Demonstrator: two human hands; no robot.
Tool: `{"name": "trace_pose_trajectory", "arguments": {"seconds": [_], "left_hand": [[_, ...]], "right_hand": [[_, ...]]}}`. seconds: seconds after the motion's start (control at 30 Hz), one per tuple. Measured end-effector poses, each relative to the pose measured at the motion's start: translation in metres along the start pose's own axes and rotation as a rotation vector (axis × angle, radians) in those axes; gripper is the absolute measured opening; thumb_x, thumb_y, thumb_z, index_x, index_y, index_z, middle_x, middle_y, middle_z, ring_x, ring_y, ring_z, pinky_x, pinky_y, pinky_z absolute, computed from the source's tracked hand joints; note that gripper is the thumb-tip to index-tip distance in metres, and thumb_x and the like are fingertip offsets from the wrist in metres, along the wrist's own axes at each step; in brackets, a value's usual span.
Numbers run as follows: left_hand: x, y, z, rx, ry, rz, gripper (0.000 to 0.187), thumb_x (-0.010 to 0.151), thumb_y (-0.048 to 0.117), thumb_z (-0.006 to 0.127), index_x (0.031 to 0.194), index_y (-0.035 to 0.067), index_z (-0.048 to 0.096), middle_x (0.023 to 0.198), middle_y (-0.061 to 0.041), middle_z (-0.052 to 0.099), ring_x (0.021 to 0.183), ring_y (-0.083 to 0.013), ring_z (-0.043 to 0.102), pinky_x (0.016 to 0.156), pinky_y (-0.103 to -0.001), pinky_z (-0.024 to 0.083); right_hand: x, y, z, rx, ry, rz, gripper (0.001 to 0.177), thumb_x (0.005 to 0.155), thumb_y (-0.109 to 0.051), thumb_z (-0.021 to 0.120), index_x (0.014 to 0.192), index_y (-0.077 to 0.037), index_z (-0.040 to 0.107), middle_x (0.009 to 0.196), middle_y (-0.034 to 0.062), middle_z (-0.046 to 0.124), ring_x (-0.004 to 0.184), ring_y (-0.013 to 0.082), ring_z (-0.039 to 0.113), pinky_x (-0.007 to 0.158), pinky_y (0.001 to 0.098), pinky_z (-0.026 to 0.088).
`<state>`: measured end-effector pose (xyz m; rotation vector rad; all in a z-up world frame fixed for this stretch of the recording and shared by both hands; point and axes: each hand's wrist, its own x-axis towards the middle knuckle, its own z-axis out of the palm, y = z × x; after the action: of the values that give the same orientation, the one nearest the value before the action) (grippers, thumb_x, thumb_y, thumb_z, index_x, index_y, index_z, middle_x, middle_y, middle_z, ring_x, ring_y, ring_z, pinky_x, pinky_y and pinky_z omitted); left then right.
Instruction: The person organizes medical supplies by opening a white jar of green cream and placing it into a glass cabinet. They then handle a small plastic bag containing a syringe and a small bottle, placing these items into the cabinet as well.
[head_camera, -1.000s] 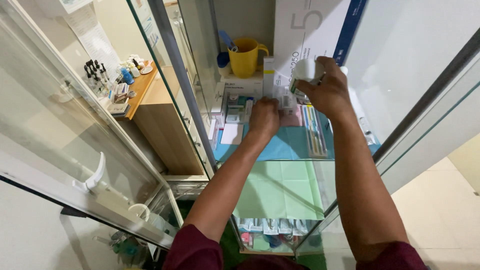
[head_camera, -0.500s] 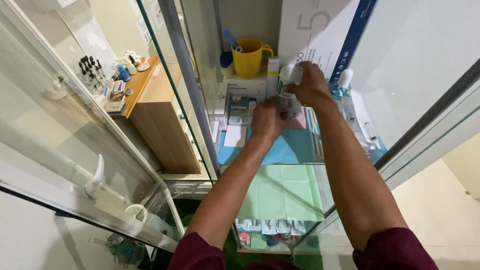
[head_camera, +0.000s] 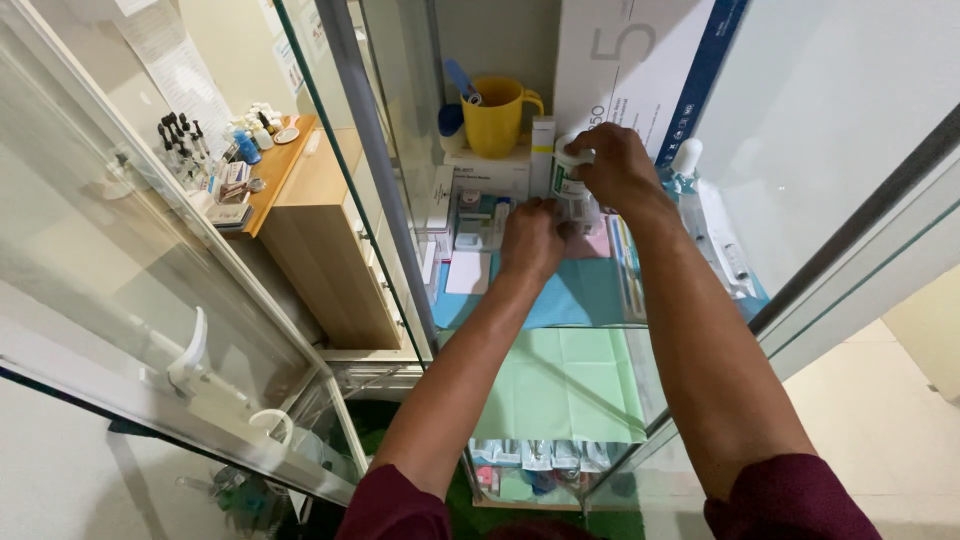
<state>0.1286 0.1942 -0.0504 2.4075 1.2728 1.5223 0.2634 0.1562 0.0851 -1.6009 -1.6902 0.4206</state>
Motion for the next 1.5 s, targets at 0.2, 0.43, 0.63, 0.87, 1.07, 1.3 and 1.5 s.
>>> {"name": "trace_pose_trajectory", "arguments": {"seconds": [0.2, 0.43, 0.63, 0.87, 1.07, 1.3, 1.5], "left_hand": [[0.001, 0.003, -0.005, -0.008, -0.004, 0.009, 0.029, 0.077, 0.024, 0.085, 0.089, 0.001, 0.071, 0.089, -0.024, 0.070, 0.086, -0.0451, 0.067, 0.078, -0.053, 0.055], [0.002, 0.001, -0.003, 0.026, 0.013, -0.021, 0.035, 0.073, 0.027, 0.086, 0.094, 0.003, 0.071, 0.090, -0.023, 0.071, 0.084, -0.0438, 0.068, 0.074, -0.053, 0.055], [0.003, 0.005, -0.008, 0.045, 0.004, 0.010, 0.040, 0.076, 0.030, 0.088, 0.096, 0.002, 0.068, 0.094, -0.022, 0.072, 0.088, -0.0438, 0.069, 0.078, -0.053, 0.055], [0.007, 0.029, -0.046, 0.048, 0.005, -0.087, 0.041, 0.078, 0.027, 0.084, 0.105, 0.000, 0.070, 0.101, -0.024, 0.071, 0.093, -0.0441, 0.068, 0.080, -0.051, 0.055], [-0.036, 0.096, -0.091, -0.122, -0.079, -0.051, 0.032, 0.091, 0.019, 0.072, 0.116, 0.000, 0.070, 0.110, -0.022, 0.071, 0.104, -0.0417, 0.067, 0.090, -0.048, 0.053], [-0.110, 0.169, -0.101, -0.994, -0.117, -0.110, 0.080, 0.112, 0.054, 0.046, 0.166, 0.001, 0.020, 0.169, -0.019, 0.034, 0.155, -0.0346, 0.041, 0.129, -0.042, 0.035], [-0.127, 0.188, -0.114, -0.959, -0.008, -0.127, 0.108, 0.102, 0.078, 0.030, 0.168, 0.000, -0.002, 0.180, -0.015, -0.002, 0.167, -0.0303, -0.005, 0.135, -0.046, 0.000]], "right_hand": [[0.006, 0.017, 0.003, -0.104, 0.041, -0.165, 0.040, 0.083, -0.007, 0.077, 0.123, -0.013, 0.073, 0.127, 0.0128, 0.065, 0.102, 0.0354, 0.070, 0.084, 0.0437, 0.057], [0.004, 0.025, -0.024, -0.302, 0.088, -0.085, 0.042, 0.089, -0.014, 0.074, 0.130, -0.014, 0.068, 0.121, 0.0206, 0.068, 0.113, 0.0407, 0.063, 0.096, 0.0470, 0.050], [-0.011, 0.030, -0.036, -0.344, 0.000, -0.027, 0.035, 0.094, -0.019, 0.068, 0.128, -0.014, 0.069, 0.120, 0.0182, 0.071, 0.114, 0.0375, 0.065, 0.098, 0.0451, 0.051], [-0.091, -0.001, -0.056, -0.207, 0.214, -0.125, 0.024, 0.100, -0.013, 0.061, 0.119, -0.009, 0.074, 0.111, 0.0194, 0.073, 0.096, 0.0390, 0.070, 0.087, 0.0451, 0.054], [-0.148, -0.006, -0.045, -0.009, 0.251, -0.150, 0.024, 0.096, -0.007, 0.061, 0.116, -0.004, 0.074, 0.101, 0.0218, 0.074, 0.077, 0.0366, 0.073, 0.072, 0.0415, 0.055], [-0.214, 0.005, 0.008, 0.493, 0.125, -0.363, 0.054, 0.108, -0.037, 0.038, 0.149, -0.003, 0.048, 0.147, 0.0215, 0.054, 0.132, 0.0342, 0.053, 0.108, 0.0423, 0.041], [-0.322, 0.030, 0.060, 0.741, -0.173, -0.364, 0.087, 0.106, -0.065, 0.014, 0.165, -0.001, 0.010, 0.176, 0.0243, 0.004, 0.164, 0.0385, 0.005, 0.129, 0.0471, 0.008]]}}
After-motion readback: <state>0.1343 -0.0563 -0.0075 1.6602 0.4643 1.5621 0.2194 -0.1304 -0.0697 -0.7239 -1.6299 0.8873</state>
